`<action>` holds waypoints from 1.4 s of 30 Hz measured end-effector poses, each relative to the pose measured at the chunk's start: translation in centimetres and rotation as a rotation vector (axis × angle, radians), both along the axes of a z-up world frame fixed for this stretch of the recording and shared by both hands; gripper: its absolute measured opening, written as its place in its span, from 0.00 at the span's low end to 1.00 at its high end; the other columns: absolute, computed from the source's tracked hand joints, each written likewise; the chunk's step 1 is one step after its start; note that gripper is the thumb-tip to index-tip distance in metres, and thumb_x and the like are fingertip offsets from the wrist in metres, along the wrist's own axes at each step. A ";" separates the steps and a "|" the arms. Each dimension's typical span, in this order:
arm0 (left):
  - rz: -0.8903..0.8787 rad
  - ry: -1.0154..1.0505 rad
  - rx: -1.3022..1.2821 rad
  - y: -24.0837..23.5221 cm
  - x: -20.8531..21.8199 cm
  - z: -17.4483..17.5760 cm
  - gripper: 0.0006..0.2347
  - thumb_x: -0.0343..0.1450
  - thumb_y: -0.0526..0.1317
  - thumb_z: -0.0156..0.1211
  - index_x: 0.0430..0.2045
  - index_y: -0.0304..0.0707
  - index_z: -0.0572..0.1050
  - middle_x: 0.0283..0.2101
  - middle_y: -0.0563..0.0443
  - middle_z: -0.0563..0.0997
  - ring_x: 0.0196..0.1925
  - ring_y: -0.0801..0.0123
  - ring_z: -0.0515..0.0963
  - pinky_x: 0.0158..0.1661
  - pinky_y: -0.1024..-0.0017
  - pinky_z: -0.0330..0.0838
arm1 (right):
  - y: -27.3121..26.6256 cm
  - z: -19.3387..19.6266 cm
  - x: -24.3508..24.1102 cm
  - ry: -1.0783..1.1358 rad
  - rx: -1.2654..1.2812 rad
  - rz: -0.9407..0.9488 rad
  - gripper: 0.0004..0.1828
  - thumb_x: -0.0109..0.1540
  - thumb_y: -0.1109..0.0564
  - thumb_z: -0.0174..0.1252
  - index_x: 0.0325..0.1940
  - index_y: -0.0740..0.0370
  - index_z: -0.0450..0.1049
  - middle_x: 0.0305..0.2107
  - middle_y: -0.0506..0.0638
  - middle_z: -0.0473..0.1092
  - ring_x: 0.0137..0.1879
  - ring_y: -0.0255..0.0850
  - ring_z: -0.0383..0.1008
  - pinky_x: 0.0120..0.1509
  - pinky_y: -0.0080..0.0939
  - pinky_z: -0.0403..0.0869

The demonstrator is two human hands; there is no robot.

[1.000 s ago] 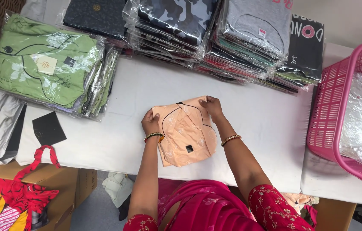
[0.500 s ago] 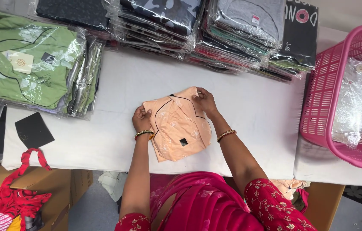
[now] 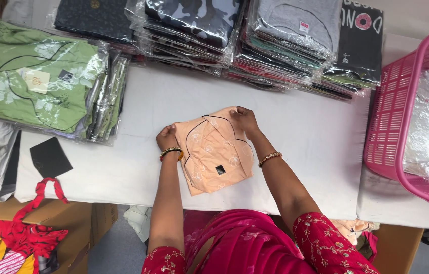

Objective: The person folds a peach-colored top and places it into a clear plastic bag, then seals and stacks it. Next, the person folds a red patterned top and places it into another plastic bag, seals it, and stacks it with the first. The workspace includes stacks of pre-packaged clothes and a pink basket of bags.

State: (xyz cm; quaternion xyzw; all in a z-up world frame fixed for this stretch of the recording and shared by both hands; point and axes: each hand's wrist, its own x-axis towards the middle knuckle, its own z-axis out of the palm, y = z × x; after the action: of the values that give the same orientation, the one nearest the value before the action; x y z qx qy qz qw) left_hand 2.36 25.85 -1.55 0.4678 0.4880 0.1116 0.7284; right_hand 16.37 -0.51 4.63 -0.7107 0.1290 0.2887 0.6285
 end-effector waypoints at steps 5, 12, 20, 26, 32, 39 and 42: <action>-0.088 0.047 0.069 -0.2 -0.4 -0.2 0.05 0.70 0.35 0.67 0.32 0.29 0.81 0.25 0.57 0.78 0.23 0.78 0.66 0.26 0.74 0.60 | 0.3 3.8 -1.4 0.072 -0.009 0.068 0.11 0.64 0.57 0.61 0.48 0.64 0.77 0.37 0.46 0.78 0.40 0.31 0.77 0.46 0.34 0.77; -0.148 0.029 0.165 -0.1 -0.2 -1.6 0.07 0.72 0.36 0.66 0.29 0.29 0.82 0.25 0.59 0.77 0.26 0.81 0.67 0.29 0.78 0.64 | 0.0 3.7 -2.0 0.065 -0.038 0.073 0.16 0.66 0.56 0.59 0.53 0.69 0.76 0.41 0.50 0.78 0.43 0.33 0.77 0.47 0.34 0.76; -0.184 0.055 0.360 -4.3 -9.4 2.8 0.12 0.72 0.35 0.64 0.48 0.35 0.77 0.37 0.53 0.77 0.34 0.77 0.74 0.37 0.76 0.70 | -5.4 4.4 -7.2 0.118 -0.112 0.145 0.24 0.63 0.57 0.61 0.63 0.64 0.70 0.39 0.50 0.77 0.43 0.33 0.77 0.49 0.36 0.75; -0.265 0.209 0.476 -9.3 -15.5 4.6 0.21 0.65 0.34 0.71 0.54 0.38 0.75 0.40 0.47 0.75 0.34 0.72 0.75 0.39 0.75 0.74 | -7.2 5.9 -11.7 0.088 -0.149 0.161 0.27 0.59 0.60 0.65 0.62 0.63 0.70 0.39 0.49 0.78 0.42 0.33 0.77 0.48 0.36 0.76; -0.380 0.323 0.520 -9.6 -15.8 6.2 0.29 0.62 0.37 0.75 0.59 0.44 0.70 0.37 0.48 0.76 0.37 0.66 0.75 0.43 0.70 0.73 | -7.3 7.0 -13.6 0.042 -0.214 0.128 0.24 0.59 0.59 0.66 0.59 0.64 0.73 0.39 0.52 0.79 0.40 0.37 0.77 0.46 0.39 0.75; -0.341 0.402 0.733 -10.3 -15.1 6.9 0.37 0.55 0.35 0.80 0.59 0.39 0.65 0.47 0.40 0.69 0.50 0.50 0.70 0.53 0.58 0.66 | -7.6 4.1 -15.0 -0.463 -0.527 0.252 0.34 0.52 0.58 0.73 0.61 0.64 0.70 0.49 0.63 0.72 0.48 0.48 0.77 0.52 0.43 0.77; -0.266 0.297 0.387 -10.4 -15.4 4.5 0.35 0.57 0.38 0.76 0.59 0.39 0.63 0.44 0.43 0.75 0.47 0.55 0.76 0.51 0.62 0.70 | -6.3 6.0 -14.9 -0.150 -0.357 0.143 0.38 0.53 0.56 0.73 0.63 0.64 0.64 0.49 0.61 0.72 0.47 0.48 0.77 0.47 0.45 0.78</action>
State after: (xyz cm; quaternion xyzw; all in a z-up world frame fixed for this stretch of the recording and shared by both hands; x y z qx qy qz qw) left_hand -13.08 15.40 2.99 0.6694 0.4935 0.0360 0.5542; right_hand 1.45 -6.79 10.68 -0.8376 0.0802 0.2515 0.4782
